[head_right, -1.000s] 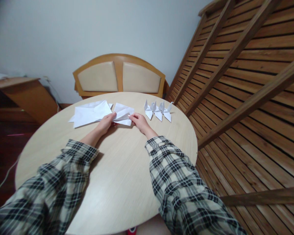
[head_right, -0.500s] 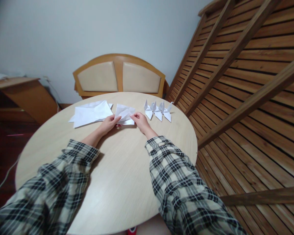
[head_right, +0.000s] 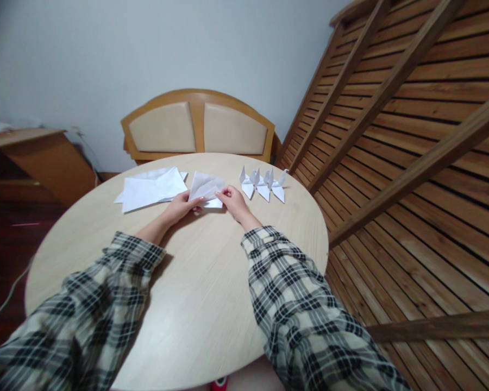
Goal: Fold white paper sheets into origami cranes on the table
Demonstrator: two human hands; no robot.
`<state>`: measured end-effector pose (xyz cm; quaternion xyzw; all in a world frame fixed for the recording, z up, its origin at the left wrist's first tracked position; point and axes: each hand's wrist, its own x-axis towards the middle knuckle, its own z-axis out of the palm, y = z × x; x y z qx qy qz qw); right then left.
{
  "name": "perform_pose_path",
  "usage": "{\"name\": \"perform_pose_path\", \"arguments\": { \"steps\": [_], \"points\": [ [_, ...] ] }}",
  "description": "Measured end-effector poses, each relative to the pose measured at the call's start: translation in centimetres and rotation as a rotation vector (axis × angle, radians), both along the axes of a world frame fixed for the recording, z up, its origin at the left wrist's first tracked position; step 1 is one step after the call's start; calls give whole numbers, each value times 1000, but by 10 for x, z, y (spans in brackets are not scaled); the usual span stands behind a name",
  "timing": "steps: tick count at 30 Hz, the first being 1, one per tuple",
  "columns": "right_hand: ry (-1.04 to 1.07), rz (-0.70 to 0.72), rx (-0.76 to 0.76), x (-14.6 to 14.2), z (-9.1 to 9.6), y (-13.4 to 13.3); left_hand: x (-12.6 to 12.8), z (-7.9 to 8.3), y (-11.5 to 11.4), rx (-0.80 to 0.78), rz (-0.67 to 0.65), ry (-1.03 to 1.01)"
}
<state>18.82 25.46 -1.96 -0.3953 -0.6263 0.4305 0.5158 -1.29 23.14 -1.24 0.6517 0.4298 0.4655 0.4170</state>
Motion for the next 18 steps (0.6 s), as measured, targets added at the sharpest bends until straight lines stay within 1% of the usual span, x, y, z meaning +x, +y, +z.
{"name": "perform_pose_path", "arguments": {
  "steps": [6, 11, 18],
  "points": [
    [1, 23, 25, -1, 0, 1, -3, -5, 4, -1, 6, -21],
    [-10, 4, 14, 0, -2, 1, -4, -8, 6, -17, 9, -34],
    [-9, 6, 39, -1, -5, 5, -3, -7, 5, -26, 16, -25]
  ]
}}
